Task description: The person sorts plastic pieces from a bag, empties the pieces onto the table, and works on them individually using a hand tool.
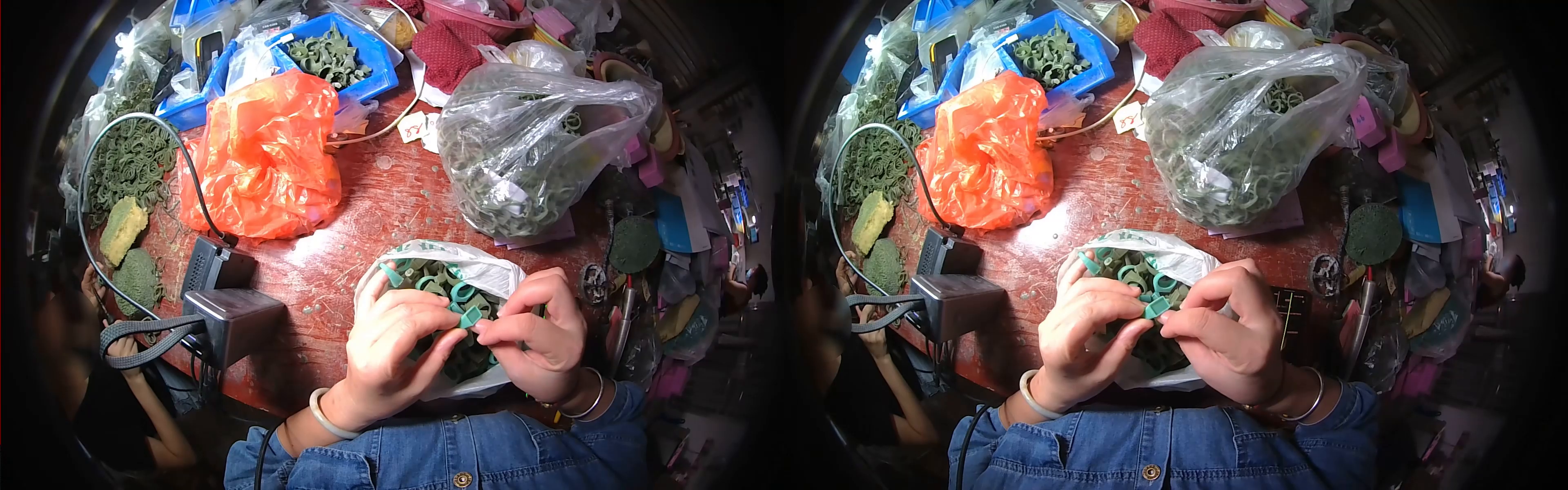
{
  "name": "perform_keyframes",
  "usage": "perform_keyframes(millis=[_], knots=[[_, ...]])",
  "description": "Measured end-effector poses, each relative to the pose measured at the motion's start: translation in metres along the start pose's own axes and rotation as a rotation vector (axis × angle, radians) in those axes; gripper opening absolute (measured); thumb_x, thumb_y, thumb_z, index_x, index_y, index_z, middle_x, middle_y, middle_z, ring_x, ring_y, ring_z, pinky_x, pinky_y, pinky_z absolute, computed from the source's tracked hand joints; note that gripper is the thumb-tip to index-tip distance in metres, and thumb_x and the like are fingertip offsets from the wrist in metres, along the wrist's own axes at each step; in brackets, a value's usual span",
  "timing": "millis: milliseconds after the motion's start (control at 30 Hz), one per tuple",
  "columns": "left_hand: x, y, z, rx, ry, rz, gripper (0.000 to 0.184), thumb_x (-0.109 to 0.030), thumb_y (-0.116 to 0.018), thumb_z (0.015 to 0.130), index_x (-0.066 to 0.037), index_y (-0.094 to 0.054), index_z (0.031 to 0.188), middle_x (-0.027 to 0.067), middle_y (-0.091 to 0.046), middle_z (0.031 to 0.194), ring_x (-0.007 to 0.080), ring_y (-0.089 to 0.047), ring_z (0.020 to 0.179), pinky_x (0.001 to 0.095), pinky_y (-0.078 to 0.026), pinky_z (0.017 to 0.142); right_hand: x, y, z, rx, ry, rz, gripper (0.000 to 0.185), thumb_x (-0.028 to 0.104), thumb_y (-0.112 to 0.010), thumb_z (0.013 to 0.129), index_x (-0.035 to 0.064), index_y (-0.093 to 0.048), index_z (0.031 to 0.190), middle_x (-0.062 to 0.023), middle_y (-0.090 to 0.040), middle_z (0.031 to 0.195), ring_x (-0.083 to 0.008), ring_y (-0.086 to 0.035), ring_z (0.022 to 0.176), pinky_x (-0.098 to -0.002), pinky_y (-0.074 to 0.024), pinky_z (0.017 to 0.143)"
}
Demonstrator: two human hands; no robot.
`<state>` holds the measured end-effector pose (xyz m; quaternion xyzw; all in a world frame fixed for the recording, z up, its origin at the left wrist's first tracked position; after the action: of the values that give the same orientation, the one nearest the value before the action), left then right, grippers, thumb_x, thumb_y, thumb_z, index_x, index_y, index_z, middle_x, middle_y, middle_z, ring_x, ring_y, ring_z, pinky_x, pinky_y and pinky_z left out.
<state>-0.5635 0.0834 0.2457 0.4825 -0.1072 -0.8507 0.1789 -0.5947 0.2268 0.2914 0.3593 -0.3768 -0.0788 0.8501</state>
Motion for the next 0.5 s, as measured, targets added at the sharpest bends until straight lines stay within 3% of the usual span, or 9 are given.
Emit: perform_keyframes(millis=[133,200,300,400,467,500], knots=[[-0.001,0.001,0.001,0.025,0.006,-0.027,0.025,-0.002,-0.085,0.076,-0.006,-0.071,0.096,0.0063,-0.073,0.091,0.0238,-0.071,0.095,0.0553,-0.038,0.112,0.000,0.003,0.006,0.037,-0.038,-0.105,0.042,0.001,-0.088,0.065,0.0066,-0.072,0.104,-0.0089,-0.059,0.102,-0.0274,-0.059,0.093,-0.0380,-0.0496,0.081],[-0.005,0.000,0.004,0.070,-0.020,0.054,0.026,0.001,-0.082,0.078,-0.003,-0.069,0.100,0.0104,-0.072,0.099,0.0272,-0.070,0.100,0.0524,-0.045,0.106,-0.018,0.005,0.006,0.100,-0.166,-0.154,0.062,0.011,-0.089,0.072,0.0031,-0.062,0.127,-0.0159,-0.058,0.116,-0.0344,-0.059,0.109,-0.0420,-0.0503,0.094],[-0.004,0.003,0.002,0.003,-0.051,0.107,0.026,0.005,-0.077,0.080,0.001,-0.067,0.103,0.0159,-0.069,0.108,0.0325,-0.069,0.103,0.0460,-0.053,0.096,-0.050,0.004,-0.004,0.163,-0.220,-0.068,0.062,0.019,-0.087,0.079,0.0007,-0.057,0.131,-0.0179,-0.057,0.118,-0.0353,-0.059,0.114,-0.0406,-0.0496,0.097],[-0.002,0.007,0.000,-0.052,-0.020,0.181,0.025,0.009,-0.073,0.082,0.003,-0.065,0.105,0.0193,-0.066,0.112,0.0365,-0.069,0.101,0.0405,-0.056,0.088,-0.081,-0.013,-0.023,0.317,-0.337,0.079,0.061,0.026,-0.084,0.086,-0.0003,-0.055,0.133,-0.0184,-0.062,0.118,-0.0313,-0.064,0.112,-0.0381,-0.0510,0.096],[-0.002,0.009,0.000,-0.072,-0.056,0.207,0.027,0.012,-0.070,0.082,0.003,-0.065,0.107,0.0192,-0.065,0.111,0.0356,-0.068,0.099,0.0396,-0.056,0.087,-0.104,-0.035,-0.043,0.469,-0.649,0.385,0.056,0.028,-0.081,0.091,-0.0004,-0.056,0.131,-0.0163,-0.068,0.114,-0.0267,-0.069,0.105,-0.0361,-0.0529,0.091],[-0.002,0.014,0.000,-0.119,-0.064,0.275,0.027,0.012,-0.069,0.083,0.003,-0.065,0.108,0.0190,-0.065,0.110,0.0351,-0.067,0.098,0.0400,-0.056,0.085,-0.107,-0.039,-0.046,0.469,-0.677,0.442,0.052,0.024,-0.081,0.092,-0.0012,-0.057,0.130,-0.0115,-0.072,0.109,-0.0188,-0.069,0.099,-0.0333,-0.0545,0.087]])
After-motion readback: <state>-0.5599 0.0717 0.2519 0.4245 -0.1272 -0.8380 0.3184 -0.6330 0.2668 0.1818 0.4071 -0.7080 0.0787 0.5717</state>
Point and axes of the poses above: each hand's wrist, its own z-axis towards the middle knuckle, its own y-axis out of the back of the hand, x = y × z, the point moved 10 cm from there along z, towards the middle knuckle
